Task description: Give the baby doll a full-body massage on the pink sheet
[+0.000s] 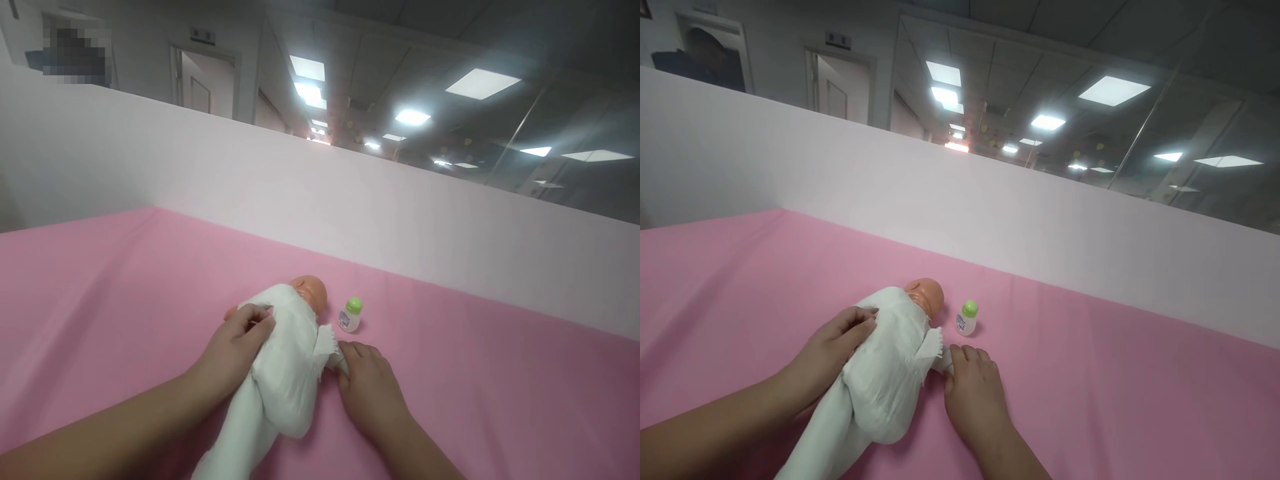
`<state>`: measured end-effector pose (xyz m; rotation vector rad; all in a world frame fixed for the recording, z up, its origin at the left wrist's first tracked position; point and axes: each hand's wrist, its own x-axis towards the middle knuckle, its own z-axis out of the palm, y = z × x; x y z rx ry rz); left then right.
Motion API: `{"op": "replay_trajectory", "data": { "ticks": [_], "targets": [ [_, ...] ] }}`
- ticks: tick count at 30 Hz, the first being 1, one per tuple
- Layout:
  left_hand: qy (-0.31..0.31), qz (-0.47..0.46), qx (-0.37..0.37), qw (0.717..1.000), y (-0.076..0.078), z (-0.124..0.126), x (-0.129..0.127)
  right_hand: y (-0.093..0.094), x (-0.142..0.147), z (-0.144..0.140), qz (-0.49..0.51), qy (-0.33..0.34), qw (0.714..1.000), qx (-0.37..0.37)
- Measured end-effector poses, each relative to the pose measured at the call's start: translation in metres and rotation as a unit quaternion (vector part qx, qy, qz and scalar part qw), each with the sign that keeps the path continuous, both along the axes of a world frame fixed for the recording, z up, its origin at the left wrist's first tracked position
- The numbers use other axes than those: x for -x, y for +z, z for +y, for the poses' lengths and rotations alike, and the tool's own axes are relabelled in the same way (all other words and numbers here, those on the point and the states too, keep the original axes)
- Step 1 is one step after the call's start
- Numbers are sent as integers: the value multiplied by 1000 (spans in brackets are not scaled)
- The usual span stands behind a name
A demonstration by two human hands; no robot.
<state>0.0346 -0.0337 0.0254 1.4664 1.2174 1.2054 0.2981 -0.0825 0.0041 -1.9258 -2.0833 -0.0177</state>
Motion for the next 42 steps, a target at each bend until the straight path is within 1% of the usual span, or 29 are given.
{"op": "replay_trajectory", "data": {
  "ticks": [1, 2, 3, 4, 6, 7, 8, 9, 11, 15, 18, 21, 23, 26, 29, 32, 39, 42],
  "targets": [
    [11, 33, -48, 998, 5, -7, 3, 1, 2, -2, -4, 2, 1000, -25],
    [1, 60, -111, 992, 9, -13, 6, 2, 4, -5, 2, 4, 999, -51],
    [-26, 77, -180, 980, 11, -19, 7, 4, 7, -8, 17, 6, 997, -75],
    [-65, 86, -252, 962, 11, -25, 9, 6, 12, -12, 39, 11, 995, -93],
    [-139, 108, -366, 914, 6, -31, 9, 11, 22, -21, 93, 29, 989, -109],
    [-163, 126, -396, 895, 0, -31, 8, 13, 27, -26, 118, 43, 986, -106],
    [-177, 151, -406, 884, -6, -30, 6, 15, 32, -29, 138, 60, 984, -98],
    [-183, 180, -399, 880, -12, -27, 5, 15, 36, -32, 155, 77, 981, -86],
    [-184, 235, -353, 887, -23, -18, 2, 13, 40, -35, 174, 102, 977, -64],
    [-181, 301, -259, 900, -36, 2, 2, -3, 39, -34, 163, 101, 981, -26],
    [-216, 323, -216, 896, -44, 13, 4, -17, 37, -32, 157, 103, 982, 14],
    [-265, 335, -181, 886, -49, 17, 7, -23, 40, -33, 166, 94, 981, 38],
    [-286, 338, -168, 881, -47, 18, 9, -22, 43, -34, 172, 85, 980, 49],
    [-307, 347, -152, 873, -39, 18, 12, -16, 49, -34, 179, 73, 979, 71],
    [-324, 336, -149, 872, -31, 19, 15, -8, 53, -34, 184, 50, 976, 101],
    [-344, 327, -137, 870, -28, 22, 18, -3, 51, -33, 203, 38, 970, 131],
    [-369, 322, -110, 865, -26, 29, 21, 8, 33, -27, 245, 70, 948, 190],
    [-374, 323, -100, 864, -22, 31, 22, 13, 21, -23, 258, 100, 939, 203]
  ]
}}
